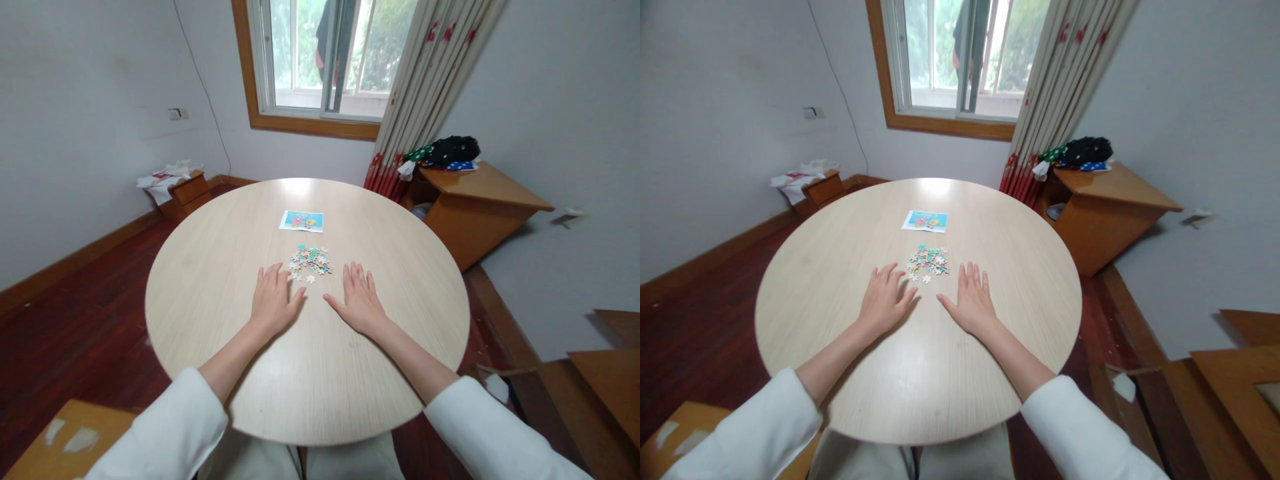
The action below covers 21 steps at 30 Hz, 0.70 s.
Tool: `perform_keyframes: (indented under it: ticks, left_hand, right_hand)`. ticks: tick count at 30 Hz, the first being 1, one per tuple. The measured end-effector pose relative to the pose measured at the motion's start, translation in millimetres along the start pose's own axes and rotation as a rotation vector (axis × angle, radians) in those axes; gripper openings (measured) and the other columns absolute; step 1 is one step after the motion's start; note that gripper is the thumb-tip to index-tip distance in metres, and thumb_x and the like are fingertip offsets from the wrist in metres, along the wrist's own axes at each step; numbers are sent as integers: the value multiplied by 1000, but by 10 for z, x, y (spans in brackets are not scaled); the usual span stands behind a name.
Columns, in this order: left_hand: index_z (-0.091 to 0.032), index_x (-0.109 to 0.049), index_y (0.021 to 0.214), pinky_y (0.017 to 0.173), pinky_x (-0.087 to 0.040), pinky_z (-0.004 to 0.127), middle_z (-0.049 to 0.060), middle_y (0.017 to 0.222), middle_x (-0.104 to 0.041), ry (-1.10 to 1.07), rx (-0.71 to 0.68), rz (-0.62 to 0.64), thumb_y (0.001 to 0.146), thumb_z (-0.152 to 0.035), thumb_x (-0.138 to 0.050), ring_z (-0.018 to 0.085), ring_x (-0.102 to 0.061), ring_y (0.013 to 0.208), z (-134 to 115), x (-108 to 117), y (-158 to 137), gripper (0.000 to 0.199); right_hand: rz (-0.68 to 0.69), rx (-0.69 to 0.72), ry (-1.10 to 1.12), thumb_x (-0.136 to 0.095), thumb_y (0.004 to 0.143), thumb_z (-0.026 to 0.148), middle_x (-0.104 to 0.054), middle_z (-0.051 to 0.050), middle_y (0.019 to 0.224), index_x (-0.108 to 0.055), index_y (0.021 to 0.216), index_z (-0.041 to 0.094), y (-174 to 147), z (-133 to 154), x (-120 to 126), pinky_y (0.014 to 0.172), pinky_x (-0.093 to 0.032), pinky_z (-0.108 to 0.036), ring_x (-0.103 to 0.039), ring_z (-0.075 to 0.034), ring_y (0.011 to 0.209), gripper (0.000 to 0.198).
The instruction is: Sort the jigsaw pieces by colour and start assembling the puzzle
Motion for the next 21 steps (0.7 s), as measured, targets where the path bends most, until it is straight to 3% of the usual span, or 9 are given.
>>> perform_keyframes:
  ticks: [2, 4, 7, 11, 15, 18, 21]
  left_hand:
    - [-15, -60, 74, 82, -42, 38, 12, 82, -65, -89, -127, -67, 88, -30, -35, 21, -59, 84, -162, 95, 48, 32]
    - [-19, -51, 56, 63, -40, 32, 6, 57, -55, -178, -286, -98, 87, -22, -35, 16, -52, 60, -395, 137, 54, 34]
    - [-20, -44, 51, 53, -32, 29, 2, 49, -47, -291, -498, -150, 81, -17, -40, 13, -43, 50, -763, 168, 11, 31]
    - [-20, -40, 50, 52, -28, 28, 0, 48, -44, -393, -499, -202, 79, -15, -40, 12, -40, 48, -935, 163, 93, 29]
    - [-21, -32, 51, 54, -31, 28, -1, 49, -43, -448, -316, -235, 79, -17, -40, 13, -40, 50, -642, 116, 327, 29]
    - [-22, -31, 54, 57, -35, 27, -1, 53, -43, -439, -45, -263, 79, -20, -41, 14, -42, 55, -126, 52, 532, 28]
    - [-21, -40, 61, 67, -42, 30, 1, 65, -50, -414, 168, -307, 76, -21, -45, 17, -50, 68, 402, 5, 686, 16]
  right_hand:
    - [-75, 110, -1, -37, 85, 56, -20, -21, 149, -24, 142, 3, 12, 99, 93, 111, -5, -48, -12, -29, 140, 79]
    - [-116, 216, 3, -41, 85, 51, -21, -17, 150, -27, 142, 9, 60, 207, 149, 111, -4, -48, -12, -27, 140, 72]
    - [-81, 237, 20, -46, 83, 41, -20, -14, 151, -25, 143, 14, 270, 284, 89, 111, -6, -51, -10, -29, 140, 69]
    - [73, 109, 45, -38, 86, 27, -13, -13, 153, -17, 146, 20, 675, 314, -196, 108, -14, -55, -8, -32, 140, 64]
    - [81, 102, 73, -35, 89, 23, -25, -18, 149, -22, 145, 16, 956, 479, -335, 108, -17, -50, -20, -30, 138, 58]
    - [-8, 211, 164, -39, 89, 24, -38, -20, 141, -39, 137, 12, 1074, 704, -294, 107, -22, -44, -32, -28, 132, 49]
    - [-104, 297, 296, -43, 88, 23, -55, -17, 122, -55, 119, 12, 1172, 878, -217, 102, -32, -39, -46, -23, 118, 35]
Point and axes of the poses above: each hand's wrist, its own y-axis towards the middle knuckle, its own x-axis out of the back of the hand, z = x × y, the point moved 8 cm from there along y, towards the middle knuckle
